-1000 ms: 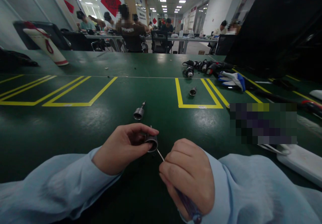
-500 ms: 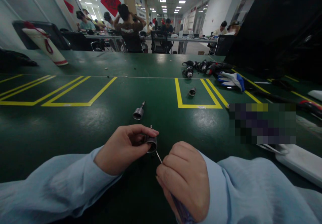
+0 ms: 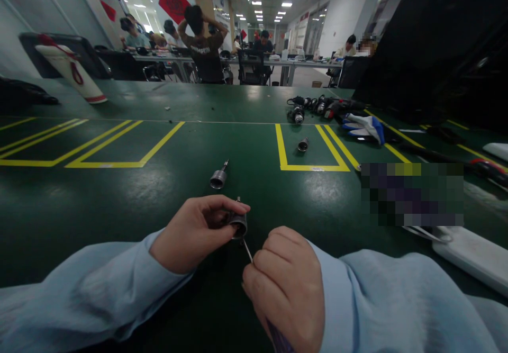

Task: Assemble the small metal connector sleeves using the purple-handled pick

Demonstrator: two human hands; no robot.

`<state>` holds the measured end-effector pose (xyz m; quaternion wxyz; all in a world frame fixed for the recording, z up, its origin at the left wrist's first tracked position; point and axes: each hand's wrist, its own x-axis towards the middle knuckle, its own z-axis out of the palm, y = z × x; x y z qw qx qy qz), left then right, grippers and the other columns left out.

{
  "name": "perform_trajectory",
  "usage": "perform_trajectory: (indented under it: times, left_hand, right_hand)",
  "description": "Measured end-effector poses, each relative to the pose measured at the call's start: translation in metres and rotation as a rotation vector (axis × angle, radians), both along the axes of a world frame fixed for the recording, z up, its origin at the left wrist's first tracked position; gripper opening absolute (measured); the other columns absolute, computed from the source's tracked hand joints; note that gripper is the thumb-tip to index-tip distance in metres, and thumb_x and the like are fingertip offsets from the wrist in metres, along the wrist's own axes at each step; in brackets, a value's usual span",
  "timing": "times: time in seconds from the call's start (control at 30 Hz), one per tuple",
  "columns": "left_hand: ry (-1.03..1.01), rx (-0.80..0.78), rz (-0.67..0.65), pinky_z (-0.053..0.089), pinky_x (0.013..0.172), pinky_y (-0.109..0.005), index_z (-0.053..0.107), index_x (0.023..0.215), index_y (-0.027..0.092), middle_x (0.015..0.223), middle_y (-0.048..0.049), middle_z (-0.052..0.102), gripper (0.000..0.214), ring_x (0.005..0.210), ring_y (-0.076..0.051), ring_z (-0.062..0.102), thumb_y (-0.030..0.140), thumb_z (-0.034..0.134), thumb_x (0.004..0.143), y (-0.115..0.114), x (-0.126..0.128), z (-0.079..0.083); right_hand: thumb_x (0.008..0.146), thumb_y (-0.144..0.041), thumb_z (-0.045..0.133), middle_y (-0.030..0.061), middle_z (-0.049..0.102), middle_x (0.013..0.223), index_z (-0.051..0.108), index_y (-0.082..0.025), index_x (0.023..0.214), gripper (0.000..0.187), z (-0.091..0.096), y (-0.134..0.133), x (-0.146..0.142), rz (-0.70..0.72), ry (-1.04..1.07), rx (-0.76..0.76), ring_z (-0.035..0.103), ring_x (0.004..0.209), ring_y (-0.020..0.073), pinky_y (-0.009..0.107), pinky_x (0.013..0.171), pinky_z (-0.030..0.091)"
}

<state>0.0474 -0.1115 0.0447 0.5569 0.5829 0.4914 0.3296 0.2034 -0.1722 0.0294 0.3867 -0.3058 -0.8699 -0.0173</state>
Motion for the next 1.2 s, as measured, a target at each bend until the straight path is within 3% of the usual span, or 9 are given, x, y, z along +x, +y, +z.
perform_trajectory:
  times: [0.27, 0.63, 1.2]
  left_hand:
    - [0.005, -0.023, -0.029, 0.051, 0.077, -0.026, 0.066, 0.075, 0.013, 0.089, -0.0041, 0.071, 0.023, 0.084, -0.018, 0.066, 0.006, 0.062, 0.053, -0.003, 0.001, 0.003]
    - [-0.032, -0.092, -0.074, 0.049, 0.070, -0.025, 0.067, 0.082, 0.014, 0.084, -0.0036, 0.071, 0.029, 0.076, -0.016, 0.065, 0.010, 0.065, 0.054, 0.002, -0.005, 0.005]
    - [-0.007, -0.085, -0.085, 0.049, 0.069, -0.025, 0.066, 0.085, 0.013, 0.085, -0.0051, 0.070, 0.027, 0.075, -0.016, 0.064, 0.015, 0.067, 0.058, 0.002, -0.007, 0.003]
  right_hand:
    - [0.080, -0.008, 0.046, 0.0026, 0.048, 0.050, 0.060, -0.009, 0.058, 0.025, 0.001, 0.004, 0.002, 0.028, 0.003, 0.011, 0.039, 0.052, 0.0144, 0.030, 0.048, 0.025]
    - [0.077, -0.011, 0.048, 0.0058, 0.060, 0.068, 0.059, -0.010, 0.078, 0.011, -0.002, 0.011, 0.015, 0.141, 0.169, -0.220, 0.050, 0.063, 0.0147, 0.030, 0.060, 0.040]
    - [0.077, -0.011, 0.050, 0.0053, 0.060, 0.070, 0.058, -0.011, 0.080, 0.009, -0.008, 0.013, 0.018, 0.172, 0.226, -0.227, 0.051, 0.065, 0.0138, 0.030, 0.063, 0.042]
